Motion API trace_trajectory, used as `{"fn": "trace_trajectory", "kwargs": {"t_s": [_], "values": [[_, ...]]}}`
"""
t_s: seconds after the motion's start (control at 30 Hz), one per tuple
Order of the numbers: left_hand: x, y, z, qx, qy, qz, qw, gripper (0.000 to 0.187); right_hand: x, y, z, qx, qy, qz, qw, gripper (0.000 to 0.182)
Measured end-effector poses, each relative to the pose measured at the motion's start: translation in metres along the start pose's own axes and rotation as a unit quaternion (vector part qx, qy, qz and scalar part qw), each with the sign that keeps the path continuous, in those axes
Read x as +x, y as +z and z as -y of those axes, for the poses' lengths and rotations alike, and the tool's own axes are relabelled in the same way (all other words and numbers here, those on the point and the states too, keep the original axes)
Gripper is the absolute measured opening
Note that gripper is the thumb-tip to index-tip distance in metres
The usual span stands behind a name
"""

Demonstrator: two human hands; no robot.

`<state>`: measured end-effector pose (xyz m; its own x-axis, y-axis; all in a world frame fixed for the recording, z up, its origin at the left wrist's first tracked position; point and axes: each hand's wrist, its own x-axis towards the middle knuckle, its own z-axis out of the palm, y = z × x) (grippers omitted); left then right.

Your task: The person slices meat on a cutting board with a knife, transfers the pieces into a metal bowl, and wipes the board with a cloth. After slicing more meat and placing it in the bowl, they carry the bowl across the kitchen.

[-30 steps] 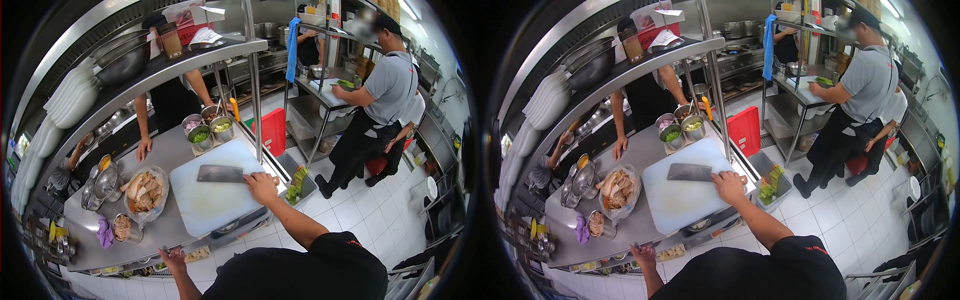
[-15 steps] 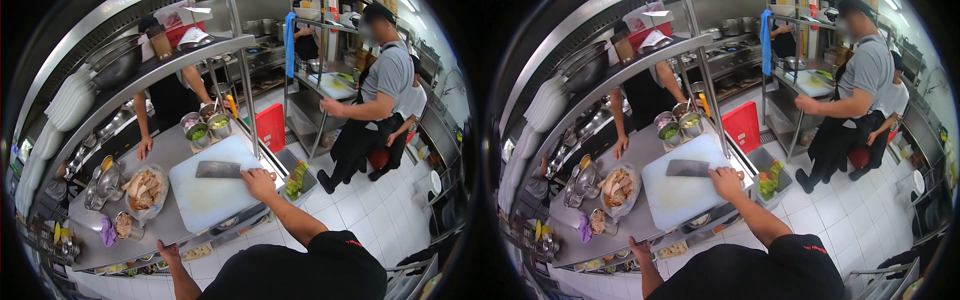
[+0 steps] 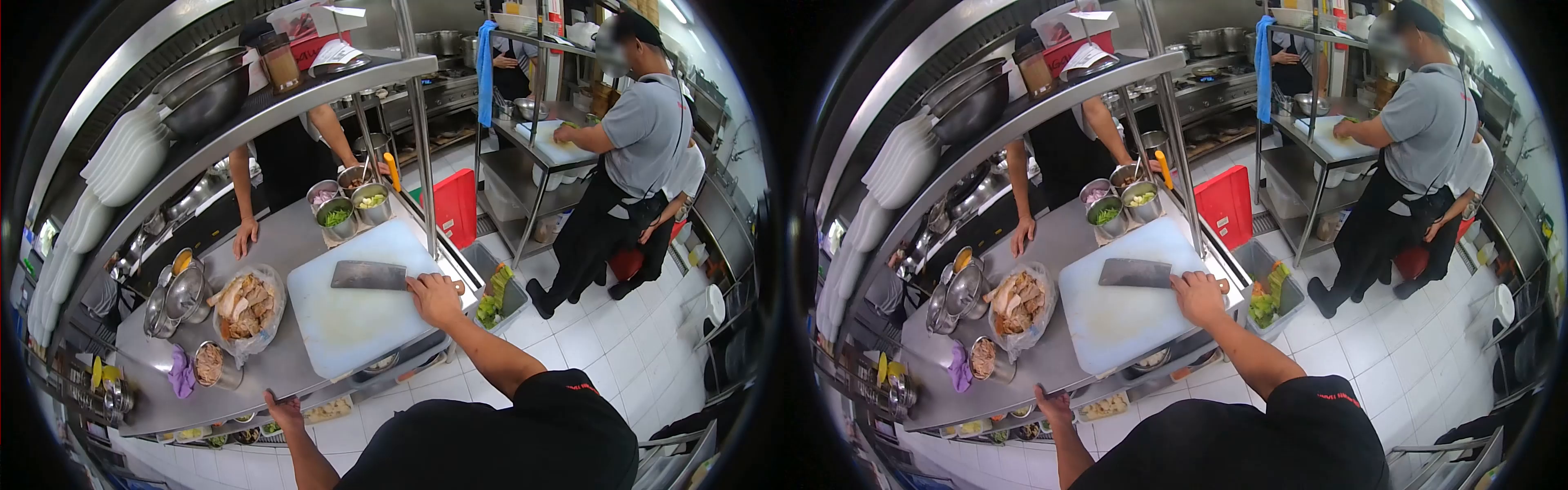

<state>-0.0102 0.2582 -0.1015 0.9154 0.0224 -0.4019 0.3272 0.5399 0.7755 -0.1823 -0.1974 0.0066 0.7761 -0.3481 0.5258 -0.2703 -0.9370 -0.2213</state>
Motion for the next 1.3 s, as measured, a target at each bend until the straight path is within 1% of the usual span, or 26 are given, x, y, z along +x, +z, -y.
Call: {"fn": "trace_trajectory", "kwargs": {"t_s": [0.17, 0.27, 0.37, 0.5, 0.57, 0.7, 0.8, 0.87, 1.0, 1.1, 1.17, 1.3], "values": [[0.001, -0.006, -0.001, 0.009, -0.005, -0.011, 1.0, 0.047, -0.008, 0.003, -0.001, 0.013, 0.007, -0.016, 1.0, 0.039], [-0.005, 0.001, -0.003, 0.007, -0.012, -0.044, 0.999, 0.047, -0.003, 0.003, 0.001, 0.015, -0.002, -0.015, 1.0, 0.04], [0.002, -0.006, -0.001, 0.012, -0.005, -0.027, 1.0, 0.048, -0.002, -0.001, 0.001, 0.016, 0.001, -0.009, 1.0, 0.041], [0.003, -0.002, -0.005, 0.018, -0.021, -0.01, 1.0, 0.05, -0.002, 0.0, -0.002, 0.017, -0.001, -0.025, 1.0, 0.042], [0.004, -0.006, -0.005, 0.023, -0.027, -0.008, 0.999, 0.051, -0.004, 0.005, 0.0, 0.019, -0.005, -0.025, 1.0, 0.043], [0.0, -0.002, -0.005, 0.028, -0.012, -0.021, 0.999, 0.05, -0.005, 0.003, -0.001, 0.016, 0.0, -0.014, 1.0, 0.044], [0.003, -0.01, -0.003, 0.021, -0.006, 0.027, 0.999, 0.049, -0.004, 0.005, -0.001, 0.01, -0.001, -0.015, 1.0, 0.044], [0.005, -0.013, -0.002, 0.021, -0.015, 0.002, 1.0, 0.049, -0.004, 0.005, -0.001, 0.015, -0.001, -0.021, 1.0, 0.043], [-0.001, -0.001, -0.004, 0.021, -0.019, -0.032, 0.999, 0.049, -0.003, 0.005, -0.002, 0.018, -0.006, -0.027, 0.999, 0.042], [-0.001, -0.005, -0.004, 0.029, -0.005, 0.0, 1.0, 0.048, -0.004, 0.005, -0.002, 0.022, -0.002, -0.016, 1.0, 0.043], [-0.002, -0.003, -0.004, 0.022, -0.001, -0.01, 1.0, 0.048, -0.004, 0.005, -0.003, 0.025, 0.004, 0.0, 1.0, 0.045], [0.001, -0.006, -0.003, 0.02, -0.002, -0.013, 1.0, 0.048, -0.005, 0.005, -0.003, 0.016, 0.002, -0.007, 1.0, 0.046]]}}
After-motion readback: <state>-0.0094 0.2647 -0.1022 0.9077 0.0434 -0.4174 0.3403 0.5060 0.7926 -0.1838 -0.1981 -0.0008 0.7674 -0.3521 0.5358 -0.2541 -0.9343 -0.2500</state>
